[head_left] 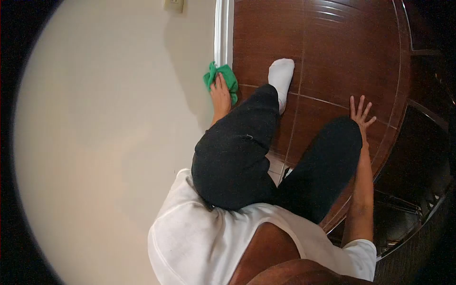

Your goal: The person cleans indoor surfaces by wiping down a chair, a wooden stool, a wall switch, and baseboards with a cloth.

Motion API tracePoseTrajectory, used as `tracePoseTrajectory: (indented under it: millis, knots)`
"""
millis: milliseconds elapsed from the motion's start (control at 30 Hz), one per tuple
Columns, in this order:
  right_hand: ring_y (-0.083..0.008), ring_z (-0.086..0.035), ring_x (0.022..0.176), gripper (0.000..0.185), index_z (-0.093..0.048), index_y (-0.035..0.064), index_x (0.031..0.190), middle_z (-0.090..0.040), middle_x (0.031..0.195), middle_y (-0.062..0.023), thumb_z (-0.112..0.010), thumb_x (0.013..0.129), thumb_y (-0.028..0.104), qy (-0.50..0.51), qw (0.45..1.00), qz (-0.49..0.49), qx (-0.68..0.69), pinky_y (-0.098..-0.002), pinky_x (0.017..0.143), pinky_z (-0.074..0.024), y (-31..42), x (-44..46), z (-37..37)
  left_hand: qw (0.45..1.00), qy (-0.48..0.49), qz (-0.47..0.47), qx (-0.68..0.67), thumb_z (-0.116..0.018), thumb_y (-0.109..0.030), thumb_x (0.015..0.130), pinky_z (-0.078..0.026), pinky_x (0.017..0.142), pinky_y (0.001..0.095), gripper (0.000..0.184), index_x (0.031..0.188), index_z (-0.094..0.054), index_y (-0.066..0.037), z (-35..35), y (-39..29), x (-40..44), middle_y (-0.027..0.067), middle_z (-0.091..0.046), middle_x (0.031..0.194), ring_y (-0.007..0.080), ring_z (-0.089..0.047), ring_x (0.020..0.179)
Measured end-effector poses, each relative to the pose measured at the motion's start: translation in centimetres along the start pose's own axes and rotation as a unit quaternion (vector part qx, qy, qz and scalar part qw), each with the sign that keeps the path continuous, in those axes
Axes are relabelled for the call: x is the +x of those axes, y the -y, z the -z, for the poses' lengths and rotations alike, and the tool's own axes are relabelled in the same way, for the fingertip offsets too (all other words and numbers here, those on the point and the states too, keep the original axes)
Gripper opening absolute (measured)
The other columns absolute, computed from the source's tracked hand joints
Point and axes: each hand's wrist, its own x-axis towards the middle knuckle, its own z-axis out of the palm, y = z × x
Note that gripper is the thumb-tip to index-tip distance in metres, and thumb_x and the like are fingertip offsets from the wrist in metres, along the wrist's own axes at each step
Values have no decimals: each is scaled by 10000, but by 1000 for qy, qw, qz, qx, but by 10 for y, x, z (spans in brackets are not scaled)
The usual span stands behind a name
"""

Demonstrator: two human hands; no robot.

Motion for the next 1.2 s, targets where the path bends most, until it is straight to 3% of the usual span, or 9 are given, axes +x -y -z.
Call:
tracePoseTrajectory:
  millis: [167, 267, 367, 467, 667, 833, 933, 1033, 1200]
  knots:
    - [-284, 154, 1402, 905, -43, 312, 1476, 150, 1533, -32, -647, 807, 402, 100, 994, 29, -46, -683, 1026, -14, -9, -6, 32, 999, -41, -8, -9, -455, -36, 833, -441, 834, 456, 483, 1306, -401, 48, -9, 4, 123, 139, -466, 1289, 361, -481, 1007]
    - [-215, 0, 1425, 695, -182, 291, 1466, 1, 1549, -35, -562, 888, 221, -110, 932, 202, -278, -542, 1104, -121, -83, 6, -7, 997, -76, -1, 11, -448, -50, 849, -454, 810, 464, 442, 1286, -434, 20, -18, 4, 185, 115, -507, 1250, 347, -491, 988]
    - [-205, -194, 1397, 614, -277, 239, 1443, -158, 1530, -65, -486, 900, 42, 172, 961, 104, 189, -476, 1099, -222, -75, 12, 53, 994, -101, 28, 16, -443, -80, 867, -458, 802, 469, 414, 1276, -459, -14, -47, 13, 230, 89, -536, 1227, 340, -492, 989]
    - [-246, -303, 1352, 543, -386, 169, 1392, -324, 1464, -100, -528, 882, 45, 93, 900, -48, 424, -388, 1093, -264, -43, -27, 68, 995, -93, 43, -4, -444, -120, 875, -449, 821, 475, 405, 1269, -474, -33, -51, 21, 262, 63, -531, 1247, 339, -484, 1016]
    - [-338, -399, 1276, 455, -418, 115, 1367, -466, 1356, -141, -493, 936, 239, -31, 967, -168, 188, -397, 1073, -263, -37, -76, 62, 995, -67, 49, -60, -470, -64, 834, -431, 849, 492, 442, 1275, -452, -51, -45, 11, 364, 74, -492, 1294, 356, -461, 1057]
    - [-272, -345, 1317, 495, -394, 59, 1378, -432, 1382, -138, -414, 976, 346, -228, 830, -326, 392, -370, 1076, -259, -45, -149, 2, 976, 6, 10, -219, -484, -4, 783, -421, 871, 516, 505, 1281, -423, -63, -48, 12, 411, 84, -432, 1345, 382, -467, 1061]
    - [-269, -361, 1303, 485, -403, 52, 1369, -442, 1372, -137, -421, 974, 332, -176, 794, -428, 394, -367, 1069, -268, -17, -157, 19, 952, 125, 14, -279, -508, -48, 813, -363, 961, 562, 626, 1394, -273, -38, -81, 5, 394, 152, -267, 1457, 409, -424, 1161]
    - [-267, -377, 1289, 475, -412, 46, 1359, -452, 1362, -137, -429, 971, 319, -121, 806, -457, 357, -363, 1062, -277, -3, -148, 63, 940, 232, 65, -240, -537, -147, 840, -226, 1011, 655, 734, 1450, -139, -58, -78, -29, 377, 72, -114, 1529, 372, -324, 1296]
    - [-263, -404, 1266, 458, -427, 36, 1344, -468, 1346, -137, -442, 967, 296, -74, 809, -466, 350, -357, 1050, -293, 3, -128, 96, 927, 266, 82, -250, -526, -152, 845, -217, 1017, 655, 728, 1455, -138, -72, -81, -40, 383, 41, -117, 1532, 365, -333, 1292]
